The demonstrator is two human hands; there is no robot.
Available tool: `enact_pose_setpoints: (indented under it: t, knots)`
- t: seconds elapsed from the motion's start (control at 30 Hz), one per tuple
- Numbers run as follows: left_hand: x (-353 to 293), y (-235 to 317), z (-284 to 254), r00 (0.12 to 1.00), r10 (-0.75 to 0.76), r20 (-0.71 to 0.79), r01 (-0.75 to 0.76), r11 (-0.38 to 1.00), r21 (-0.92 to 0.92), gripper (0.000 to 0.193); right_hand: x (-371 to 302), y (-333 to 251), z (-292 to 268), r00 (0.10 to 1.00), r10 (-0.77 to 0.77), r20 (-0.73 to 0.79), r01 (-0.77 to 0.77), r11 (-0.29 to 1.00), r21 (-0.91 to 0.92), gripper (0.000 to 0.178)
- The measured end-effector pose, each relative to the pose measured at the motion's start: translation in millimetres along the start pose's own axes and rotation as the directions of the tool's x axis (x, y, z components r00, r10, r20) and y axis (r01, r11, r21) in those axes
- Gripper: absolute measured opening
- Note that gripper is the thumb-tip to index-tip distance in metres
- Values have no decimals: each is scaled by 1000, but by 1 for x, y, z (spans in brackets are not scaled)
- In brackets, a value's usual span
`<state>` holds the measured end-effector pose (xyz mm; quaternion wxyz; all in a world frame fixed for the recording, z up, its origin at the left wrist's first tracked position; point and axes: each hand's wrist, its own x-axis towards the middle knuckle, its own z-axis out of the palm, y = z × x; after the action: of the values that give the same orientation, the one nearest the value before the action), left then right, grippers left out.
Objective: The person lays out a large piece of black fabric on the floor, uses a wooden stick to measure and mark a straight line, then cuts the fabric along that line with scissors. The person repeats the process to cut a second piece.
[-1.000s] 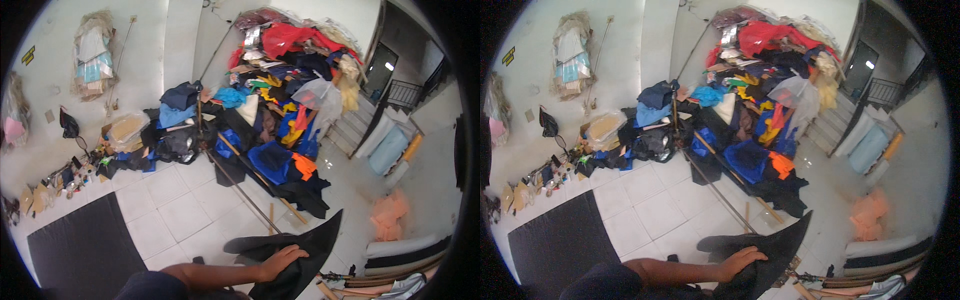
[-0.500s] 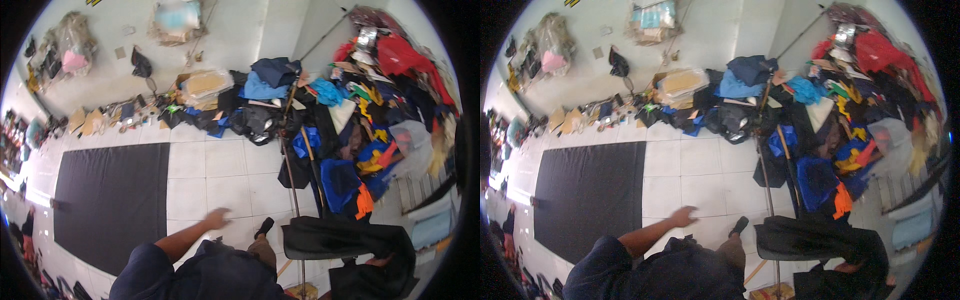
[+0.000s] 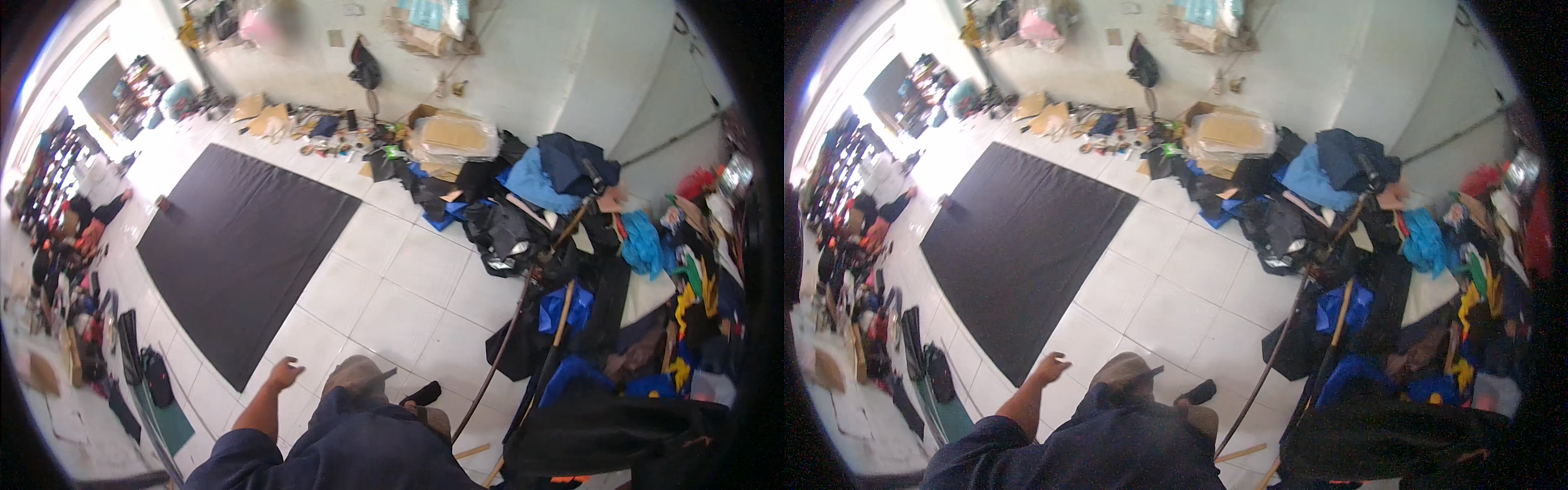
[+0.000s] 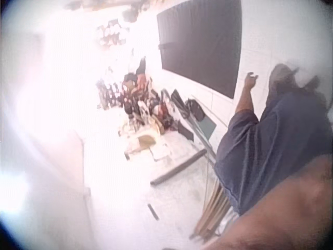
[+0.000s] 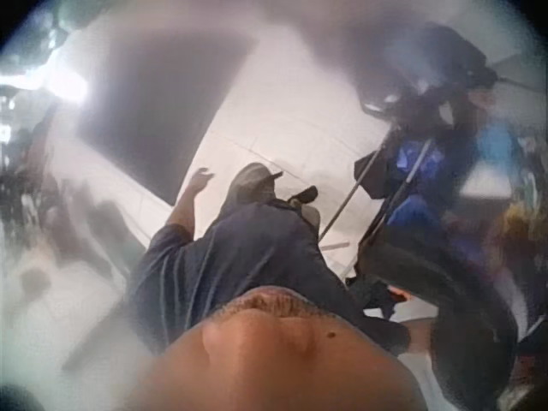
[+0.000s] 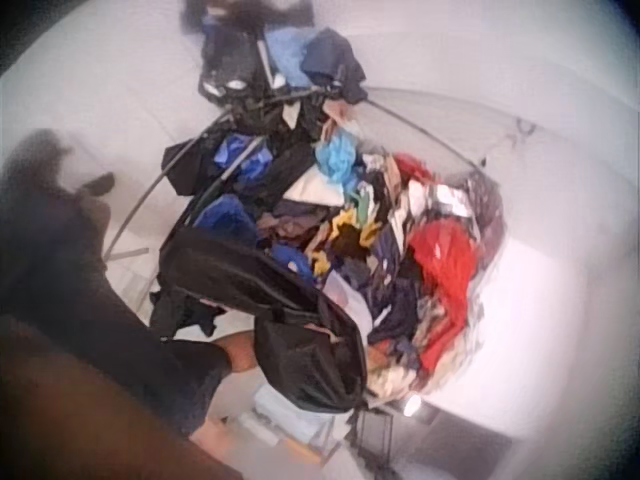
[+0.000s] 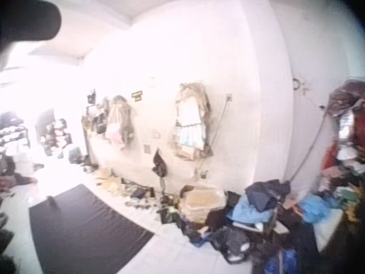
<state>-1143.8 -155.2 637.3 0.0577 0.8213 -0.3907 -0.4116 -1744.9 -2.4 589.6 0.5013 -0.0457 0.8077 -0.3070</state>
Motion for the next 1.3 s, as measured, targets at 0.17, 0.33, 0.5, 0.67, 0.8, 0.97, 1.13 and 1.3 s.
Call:
enact_pose_setpoints:
  t: [0.17,0.33,0.5,0.67,0.8,0.97,1.13,1.3]
  knots:
    - [-80,-1,56,983,-181,45,177,981,75,65,64,-47,-54,999,-34,19,35,997,-64,54]
    - [-86,26,68,990,-144,3,143,985,95,66,109,-107,-95,992,-124,-32,122,991,-61,47]
    - [-84,65,65,994,-107,10,107,994,-7,62,119,-130,-78,993,-115,32,118,988,-103,40]
    - [-52,94,54,992,82,-92,-91,991,-102,57,108,-109,-28,989,-26,145,50,985,-166,33]
    - [-12,120,47,979,179,-95,-188,977,-102,55,97,-87,15,977,58,206,-4,968,-251,28]
    - [-14,88,27,991,109,-82,-121,980,-161,58,106,-79,43,964,89,251,2,940,-341,23]
    - [4,6,21,1000,-18,-7,17,992,-126,60,188,-167,17,922,-158,353,243,947,-210,21]
    - [-29,-145,-7,924,-355,-143,320,922,-219,58,115,-256,82,965,-251,76,262,910,-323,27]
